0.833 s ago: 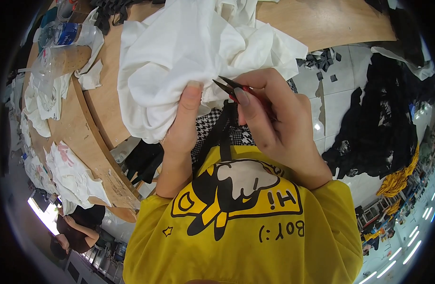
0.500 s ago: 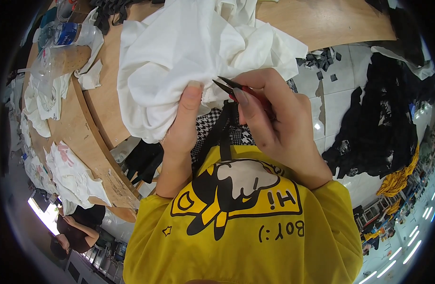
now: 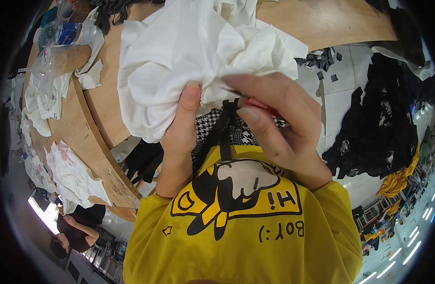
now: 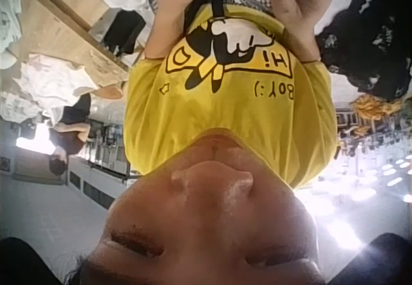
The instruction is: The recorder uses nippers to trim excess threads and finishing details from a white garment at a textile workbench.
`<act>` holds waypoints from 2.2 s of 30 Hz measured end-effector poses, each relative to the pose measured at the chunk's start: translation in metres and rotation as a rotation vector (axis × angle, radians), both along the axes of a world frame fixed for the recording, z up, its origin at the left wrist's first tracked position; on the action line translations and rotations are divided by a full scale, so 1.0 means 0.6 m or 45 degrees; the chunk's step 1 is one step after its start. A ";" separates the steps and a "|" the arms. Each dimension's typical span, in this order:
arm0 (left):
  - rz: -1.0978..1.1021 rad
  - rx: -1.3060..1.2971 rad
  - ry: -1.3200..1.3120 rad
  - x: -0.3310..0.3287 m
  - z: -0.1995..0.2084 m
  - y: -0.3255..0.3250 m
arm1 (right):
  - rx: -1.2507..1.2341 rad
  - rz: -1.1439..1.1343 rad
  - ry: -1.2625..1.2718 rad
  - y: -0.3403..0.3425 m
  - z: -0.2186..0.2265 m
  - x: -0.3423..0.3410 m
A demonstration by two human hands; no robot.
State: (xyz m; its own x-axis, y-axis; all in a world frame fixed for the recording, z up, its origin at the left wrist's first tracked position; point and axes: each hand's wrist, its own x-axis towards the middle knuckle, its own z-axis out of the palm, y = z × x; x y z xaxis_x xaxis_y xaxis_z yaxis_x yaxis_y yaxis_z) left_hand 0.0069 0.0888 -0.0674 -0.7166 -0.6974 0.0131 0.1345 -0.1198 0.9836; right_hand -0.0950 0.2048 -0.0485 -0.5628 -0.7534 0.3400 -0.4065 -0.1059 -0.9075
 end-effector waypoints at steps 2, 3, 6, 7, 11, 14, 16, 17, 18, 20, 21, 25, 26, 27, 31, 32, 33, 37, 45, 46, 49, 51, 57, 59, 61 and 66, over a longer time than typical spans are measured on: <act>-0.044 0.074 -0.038 0.000 0.001 -0.006 | 0.107 -0.095 0.004 0.000 0.005 -0.005; -0.086 0.146 -0.076 0.000 0.001 -0.008 | 0.137 -0.117 0.022 -0.003 0.003 -0.004; -0.089 0.187 -0.103 0.001 0.001 -0.007 | 0.300 -0.140 0.014 -0.014 0.031 0.007; -0.088 0.187 -0.104 0.000 0.001 -0.007 | 0.315 -0.142 0.040 -0.012 0.025 0.007; -0.061 0.210 -0.052 -0.001 0.006 -0.007 | 0.292 -0.148 0.108 -0.015 0.022 0.009; -0.069 0.189 -0.065 0.001 0.004 -0.008 | 0.329 -0.136 0.047 -0.016 0.028 0.010; -0.077 0.177 -0.071 0.002 0.003 -0.009 | 0.340 -0.143 0.042 -0.016 0.029 0.010; -0.080 0.171 -0.074 0.003 0.002 -0.009 | 0.341 -0.144 0.043 -0.016 0.029 0.010; -0.082 0.164 -0.078 0.003 0.002 -0.009 | 0.343 -0.145 0.056 -0.016 0.029 0.010; -0.087 0.150 -0.086 0.005 0.001 -0.010 | 0.345 -0.145 0.069 -0.016 0.029 0.010; -0.090 0.144 -0.090 0.005 0.001 -0.010 | 0.349 -0.150 0.068 -0.016 0.029 0.011; -0.025 0.121 -0.028 0.002 0.008 -0.010 | 0.348 -0.159 0.080 -0.017 0.029 0.011; -0.059 0.134 -0.057 0.004 0.006 -0.011 | 0.348 -0.160 0.081 -0.017 0.029 0.010; -0.092 0.146 -0.087 0.006 0.004 -0.011 | 0.348 -0.165 0.099 -0.018 0.029 0.010; -0.118 0.115 -0.098 0.005 0.005 -0.011 | 0.326 -0.215 0.124 -0.018 0.021 0.013; -0.045 0.184 -0.049 -0.002 0.015 -0.009 | 0.327 -0.215 0.124 -0.018 0.020 0.013; 0.031 0.251 0.001 -0.006 0.021 -0.007 | 0.322 -0.224 0.148 -0.018 0.020 0.013; 0.093 0.109 0.020 -0.004 0.006 0.001 | 0.290 -0.267 0.211 -0.018 0.013 0.014; 0.096 0.322 -0.054 -0.003 0.007 0.006 | 0.196 -0.200 0.105 -0.021 0.004 0.013; 0.094 0.322 -0.054 -0.003 0.008 0.006 | 0.177 -0.179 0.050 -0.022 0.005 0.013; 0.089 0.381 -0.012 -0.002 0.007 0.005 | 0.220 -0.127 -0.019 -0.019 0.005 0.012; 0.085 0.448 0.009 -0.001 0.006 0.006 | 0.177 -0.118 -0.180 -0.020 -0.002 0.020; 0.044 0.364 -0.010 0.003 0.000 0.007 | -0.077 -0.117 -1.066 -0.013 -0.008 0.019; 0.050 0.354 -0.035 0.002 0.000 0.007 | -0.162 -0.162 -1.066 -0.015 -0.011 0.016; 0.052 0.347 -0.058 0.000 0.007 0.007 | -0.156 -0.142 -0.851 -0.013 -0.014 0.009; -0.011 0.070 -0.154 0.004 0.004 0.007 | 0.091 -0.168 -0.373 -0.025 0.003 0.006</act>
